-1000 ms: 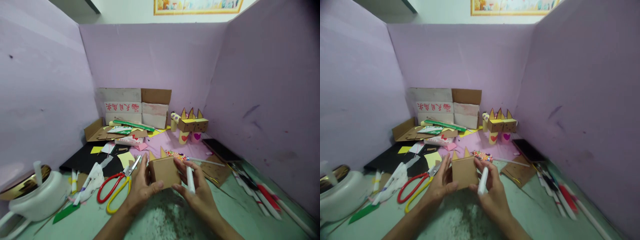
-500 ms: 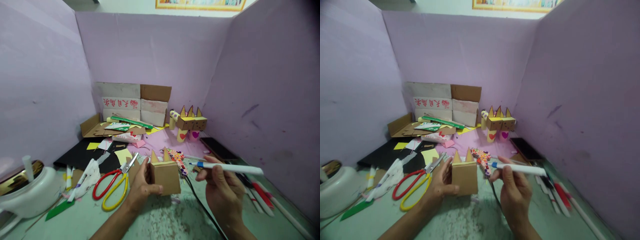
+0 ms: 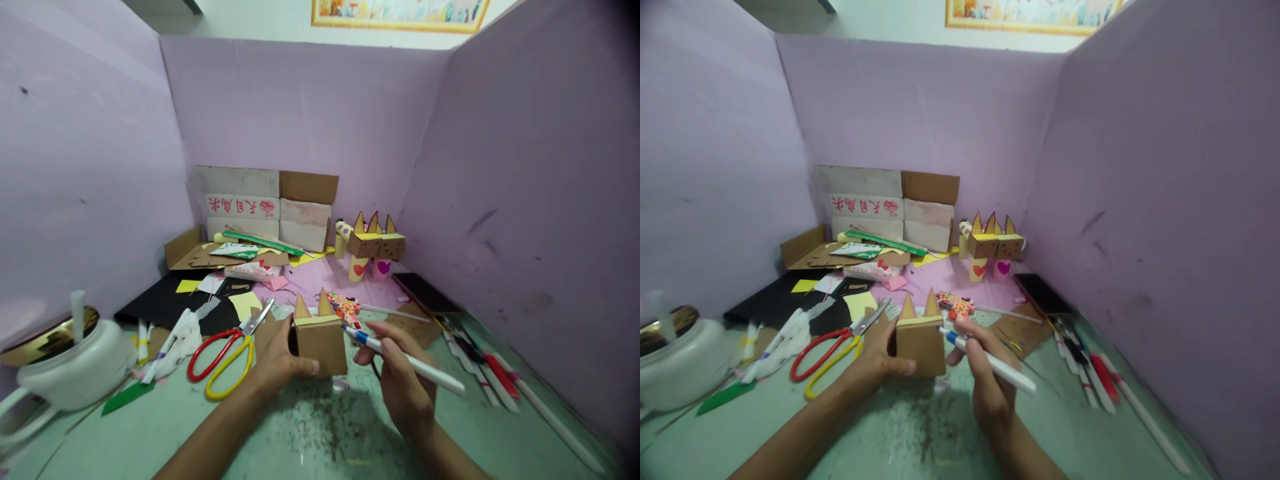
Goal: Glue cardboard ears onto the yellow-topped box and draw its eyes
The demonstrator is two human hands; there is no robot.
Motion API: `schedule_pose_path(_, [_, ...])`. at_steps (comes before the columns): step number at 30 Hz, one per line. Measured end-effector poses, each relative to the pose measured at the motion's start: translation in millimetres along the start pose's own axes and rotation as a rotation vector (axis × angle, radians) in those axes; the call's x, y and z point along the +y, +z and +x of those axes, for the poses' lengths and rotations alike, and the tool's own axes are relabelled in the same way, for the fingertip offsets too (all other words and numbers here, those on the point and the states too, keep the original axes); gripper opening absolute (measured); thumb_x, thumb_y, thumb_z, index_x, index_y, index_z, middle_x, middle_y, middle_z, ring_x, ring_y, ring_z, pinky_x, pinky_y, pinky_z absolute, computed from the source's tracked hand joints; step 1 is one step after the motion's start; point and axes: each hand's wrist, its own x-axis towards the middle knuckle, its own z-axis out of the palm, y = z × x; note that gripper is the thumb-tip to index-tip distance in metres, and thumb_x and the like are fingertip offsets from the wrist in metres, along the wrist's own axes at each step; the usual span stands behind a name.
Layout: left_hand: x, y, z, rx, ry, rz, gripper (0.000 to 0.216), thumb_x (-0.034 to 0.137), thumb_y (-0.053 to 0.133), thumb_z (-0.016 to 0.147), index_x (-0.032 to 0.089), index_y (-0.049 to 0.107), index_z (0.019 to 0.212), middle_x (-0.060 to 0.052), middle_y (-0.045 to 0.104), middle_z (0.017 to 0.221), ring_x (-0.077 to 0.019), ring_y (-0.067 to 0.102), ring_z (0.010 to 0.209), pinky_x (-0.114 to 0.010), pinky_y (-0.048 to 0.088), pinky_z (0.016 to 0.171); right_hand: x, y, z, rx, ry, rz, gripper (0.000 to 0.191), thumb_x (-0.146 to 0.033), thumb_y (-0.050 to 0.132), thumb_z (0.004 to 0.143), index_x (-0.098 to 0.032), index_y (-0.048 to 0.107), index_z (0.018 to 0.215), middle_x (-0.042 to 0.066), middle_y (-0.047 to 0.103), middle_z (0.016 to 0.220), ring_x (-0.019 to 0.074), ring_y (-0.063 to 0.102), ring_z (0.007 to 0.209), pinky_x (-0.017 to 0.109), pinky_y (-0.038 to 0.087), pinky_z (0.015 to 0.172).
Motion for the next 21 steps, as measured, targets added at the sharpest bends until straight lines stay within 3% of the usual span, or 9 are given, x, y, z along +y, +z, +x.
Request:
schedule_pose_path(3, [-4, -1, 3, 0.043, 0.03, 0.024, 0.072, 0.012, 0.074, 0.043, 0.013, 0.054, 0.112, -0.013, 0.065, 0.104, -0.03, 0.059, 0.094, -0.037, 0.047, 0.076, -3, 1, 1, -0.049, 0.018, 0.036, 0.023, -0.036, 0.054, 0.08, -0.024, 0.062, 0.098, 0.003, 0.069, 0.069, 0.0243, 0.065, 0.071, 0.038, 0.047, 0.07])
schedule_pose_path(6, [-8, -1, 6, 0.056, 0.047, 0.028, 0.064, 0.013, 0.072, 0.047, 0.012, 0.055, 0.109, -0.012, 0.065, 0.102, -0.0294, 0.059, 0.094, -0.037, 0.047, 0.078, -6, 7, 2, -0.095, 0.031, -0.088, 0.013, -0.03, 0.062, 0.075, -0.023, 0.064, 0.086, 0.004, 0.07, 0.071, 0.0222, 0.064, 0.066, 0.033, 0.047, 0.061])
schedule_pose_path(9, [-9, -2, 7, 0.058, 0.053, 0.042, 0.061, 0.013, 0.073, 0.049, 0.012, 0.056, 0.108, -0.011, 0.066, 0.101, -0.0298, 0.059, 0.094, -0.038, 0.046, 0.079, -6, 20, 3, -0.089, 0.073, -0.143, 0.011, -0.028, 0.064, 0.073, -0.021, 0.064, 0.081, 0.002, 0.066, 0.064, 0.019, 0.06, 0.058, 0.03, 0.046, 0.055])
schedule_pose_path(13, [-7, -1, 6, 0.041, 0.055, 0.064, 0.06, 0.012, 0.074, 0.05, 0.013, 0.057, 0.108, -0.008, 0.068, 0.098, -0.0289, 0.06, 0.093, -0.036, 0.046, 0.079, 4, 38, 6, -0.119, 0.142, -0.023, 0.013, -0.033, 0.06, 0.078, -0.02, 0.059, 0.08, -0.003, 0.055, 0.053, 0.0135, 0.052, 0.047, 0.025, 0.041, 0.046])
schedule_pose_path(17, [-5, -3, 7, 0.021, 0.05, 0.079, 0.059, 0.012, 0.074, 0.051, 0.015, 0.057, 0.107, -0.006, 0.068, 0.099, -0.0286, 0.059, 0.096, -0.034, 0.045, 0.081, 16, 40, 9, -0.19, 0.079, -0.064, 0.012, -0.032, 0.058, 0.081, -0.02, 0.056, 0.081, -0.004, 0.053, 0.056, 0.0107, 0.046, 0.045, 0.023, 0.036, 0.043])
schedule_pose_path(21, [-4, -9, 9, -0.04, 0.041, 0.077, 0.061, 0.017, 0.076, 0.049, 0.013, 0.059, 0.108, -0.008, 0.067, 0.102, -0.0307, 0.057, 0.101, -0.036, 0.043, 0.084, 19, 36, 7, -0.194, 0.02, -0.089, 0.008, -0.029, 0.056, 0.084, -0.021, 0.054, 0.084, -0.002, 0.059, 0.061, 0.0114, 0.05, 0.05, 0.023, 0.04, 0.047])
